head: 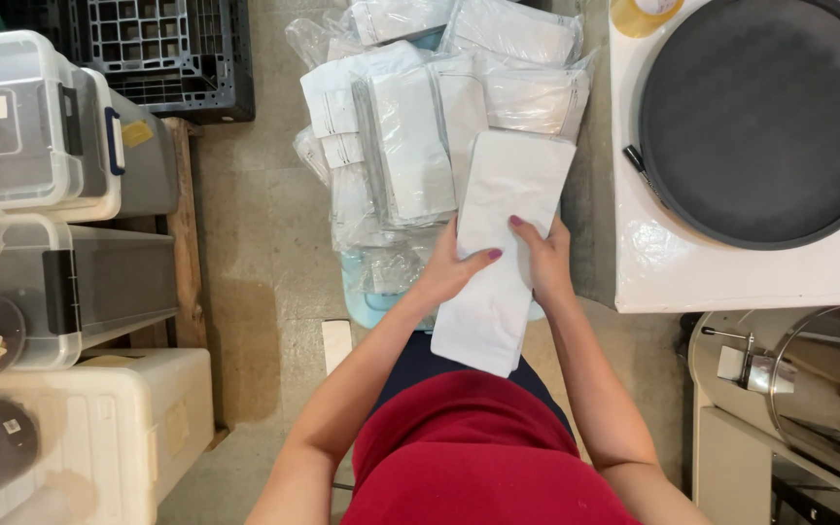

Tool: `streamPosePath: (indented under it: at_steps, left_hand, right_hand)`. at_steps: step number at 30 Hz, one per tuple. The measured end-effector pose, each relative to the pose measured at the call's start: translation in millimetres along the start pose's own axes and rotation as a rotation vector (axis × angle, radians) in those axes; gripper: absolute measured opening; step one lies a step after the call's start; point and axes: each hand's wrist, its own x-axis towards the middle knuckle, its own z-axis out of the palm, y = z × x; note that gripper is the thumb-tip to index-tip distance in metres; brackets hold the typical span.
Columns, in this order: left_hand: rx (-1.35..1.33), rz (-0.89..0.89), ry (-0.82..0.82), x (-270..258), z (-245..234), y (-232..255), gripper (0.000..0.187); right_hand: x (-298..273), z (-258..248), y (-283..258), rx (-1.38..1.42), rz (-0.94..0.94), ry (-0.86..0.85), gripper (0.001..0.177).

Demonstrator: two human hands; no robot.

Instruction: Sorting and stacking white paper bags into a storage bin

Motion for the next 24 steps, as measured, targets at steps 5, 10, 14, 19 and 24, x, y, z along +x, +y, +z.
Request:
streamPosePath:
  at_steps: [5, 10, 14, 19, 24]
  left_hand:
    - [-0.522, -0.126, -0.145, -21, -2, -14, 0.057]
    - [-0.657, -0.230, -0.298, -30, 8, -17, 0.050]
    - [-0.728, -0.311, -0.381, -26, 7, -24, 0.049]
    - [-0.747, -0.358, -0.371, -25, 6, -16, 0.043]
    - [-0.753, -0.408, -0.393, -21, 10, -45, 0.043]
  right_hand:
    - [16, -18, 11, -0.002, -0.206, -0.334, 0.081]
    - [31, -5, -33, 0.381, -0.273, -0.546, 0.092]
    - [47, 0, -35, 0.446, -0.281, -0.600, 0.098]
    - [72, -10, -25, 0.323, -0.289, -0.626, 0.111]
    - [85, -17, -20, 0.237, -0.270, -0.677, 0.112]
